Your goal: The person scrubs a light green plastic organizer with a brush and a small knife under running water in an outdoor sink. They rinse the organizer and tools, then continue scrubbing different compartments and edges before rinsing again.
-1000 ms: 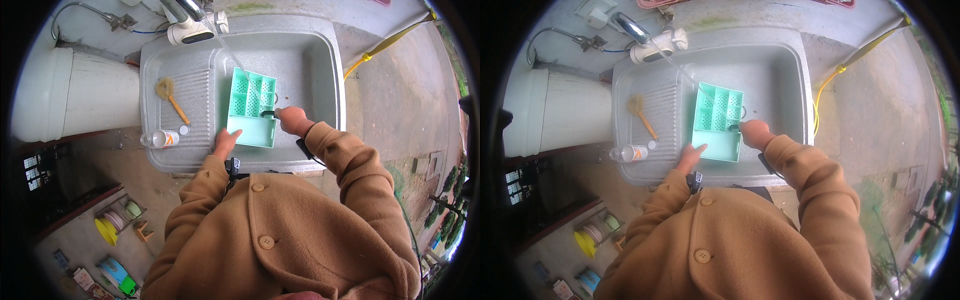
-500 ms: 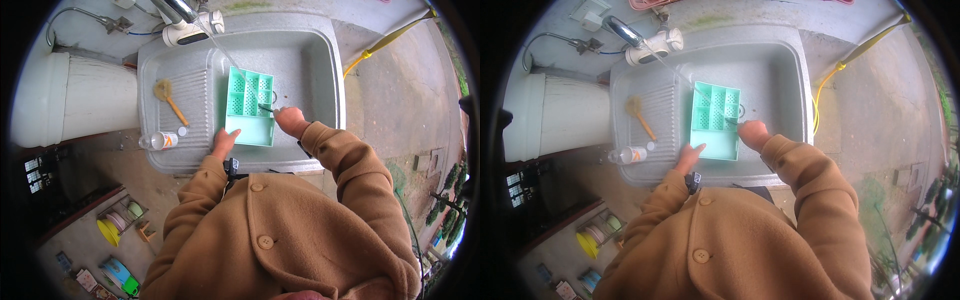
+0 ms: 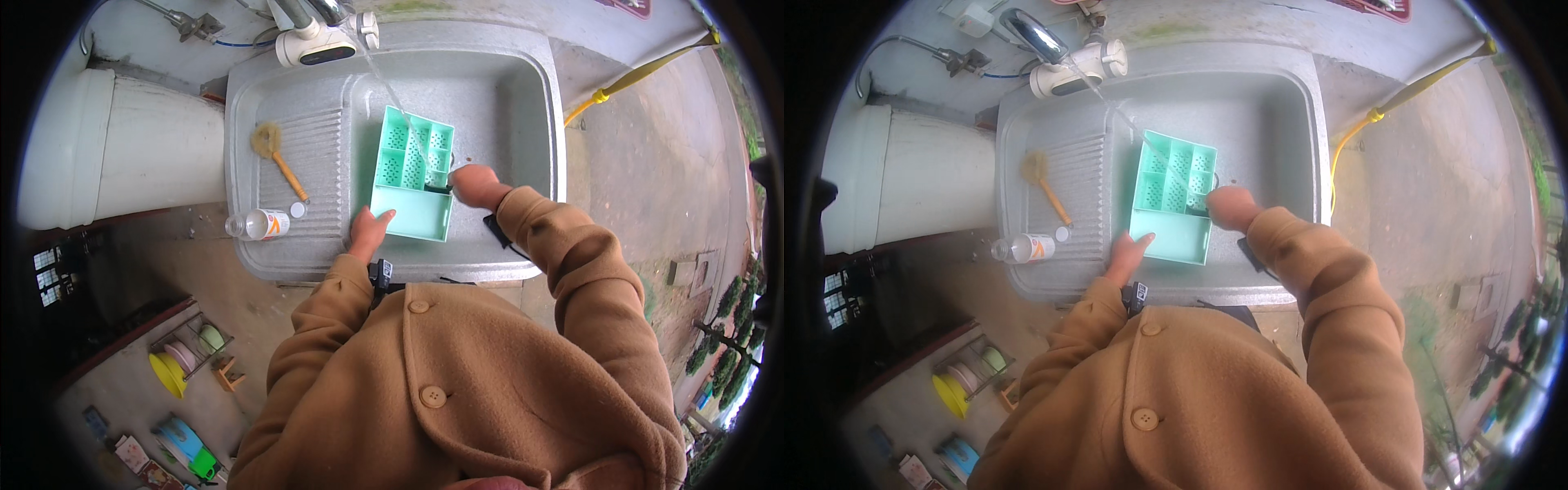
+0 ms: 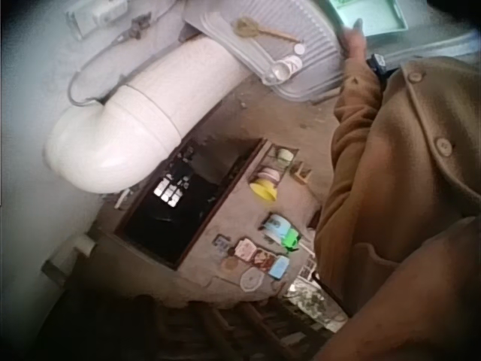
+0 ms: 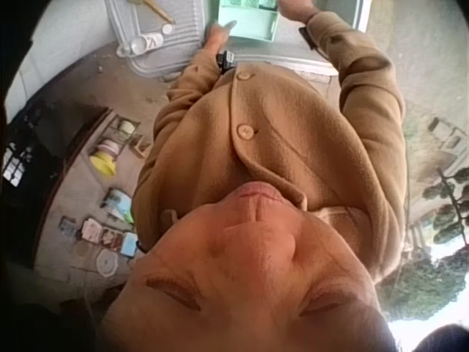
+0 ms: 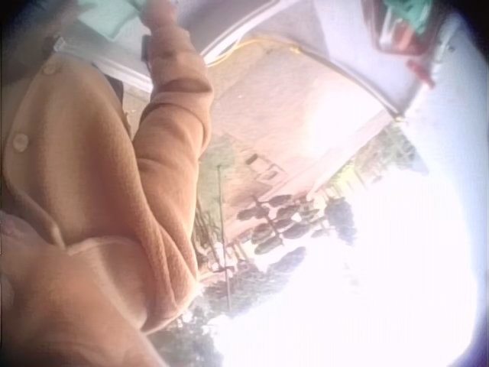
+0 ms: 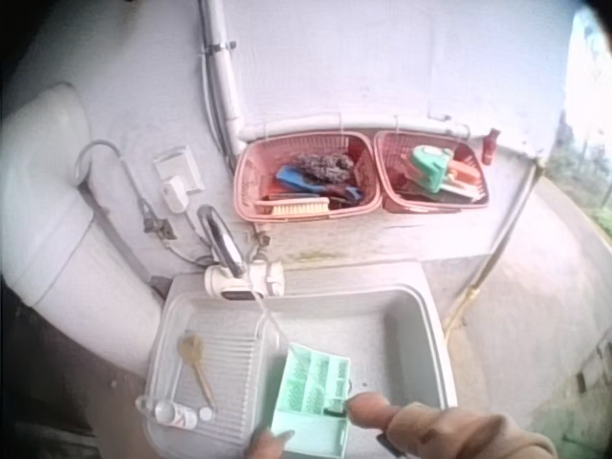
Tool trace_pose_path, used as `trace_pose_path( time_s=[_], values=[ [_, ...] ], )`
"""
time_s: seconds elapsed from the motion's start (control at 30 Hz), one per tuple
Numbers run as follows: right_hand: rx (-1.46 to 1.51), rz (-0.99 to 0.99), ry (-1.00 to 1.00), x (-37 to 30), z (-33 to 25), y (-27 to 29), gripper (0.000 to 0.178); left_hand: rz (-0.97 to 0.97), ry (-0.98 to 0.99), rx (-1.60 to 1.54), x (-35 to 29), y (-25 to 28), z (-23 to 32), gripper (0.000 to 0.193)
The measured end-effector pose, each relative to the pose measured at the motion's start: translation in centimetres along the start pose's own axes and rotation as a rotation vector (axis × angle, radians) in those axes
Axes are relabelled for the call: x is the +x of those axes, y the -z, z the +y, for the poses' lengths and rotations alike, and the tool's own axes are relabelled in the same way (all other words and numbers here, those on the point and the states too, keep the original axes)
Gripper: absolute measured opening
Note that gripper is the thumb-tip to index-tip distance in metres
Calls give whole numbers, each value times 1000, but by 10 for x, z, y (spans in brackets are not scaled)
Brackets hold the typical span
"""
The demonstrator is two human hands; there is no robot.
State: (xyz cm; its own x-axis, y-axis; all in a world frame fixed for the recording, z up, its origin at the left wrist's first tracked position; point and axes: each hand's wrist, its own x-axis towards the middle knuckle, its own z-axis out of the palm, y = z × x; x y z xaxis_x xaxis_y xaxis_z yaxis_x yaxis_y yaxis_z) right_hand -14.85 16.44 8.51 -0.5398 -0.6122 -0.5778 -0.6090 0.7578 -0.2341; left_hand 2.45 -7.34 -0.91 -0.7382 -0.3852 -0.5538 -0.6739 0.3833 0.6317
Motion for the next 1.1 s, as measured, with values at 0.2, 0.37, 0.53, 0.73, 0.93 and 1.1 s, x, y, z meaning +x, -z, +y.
trace_pose_path(
  time_s=[0.2,0.37,0.53,0.73,0.93,1.1],
  values=[
    [-239,61,68,13,0,36,16,26,38,145,-6,3,14,58],
    [-305,-48,94,19,-39,29,14,25,24,123,-15,5,24,58],
    [-10,-137,-105,18,-15,32,20,70,2,102,-22,6,25,59],
    [167,36,-317,1,41,48,21,30,51,105,-25,8,23,61],
    [267,214,-331,24,5,-4,23,-59,114,160,-23,17,31,64],
    [338,190,-256,24,4,-9,24,-82,107,187,-21,19,30,65]
  ],
)
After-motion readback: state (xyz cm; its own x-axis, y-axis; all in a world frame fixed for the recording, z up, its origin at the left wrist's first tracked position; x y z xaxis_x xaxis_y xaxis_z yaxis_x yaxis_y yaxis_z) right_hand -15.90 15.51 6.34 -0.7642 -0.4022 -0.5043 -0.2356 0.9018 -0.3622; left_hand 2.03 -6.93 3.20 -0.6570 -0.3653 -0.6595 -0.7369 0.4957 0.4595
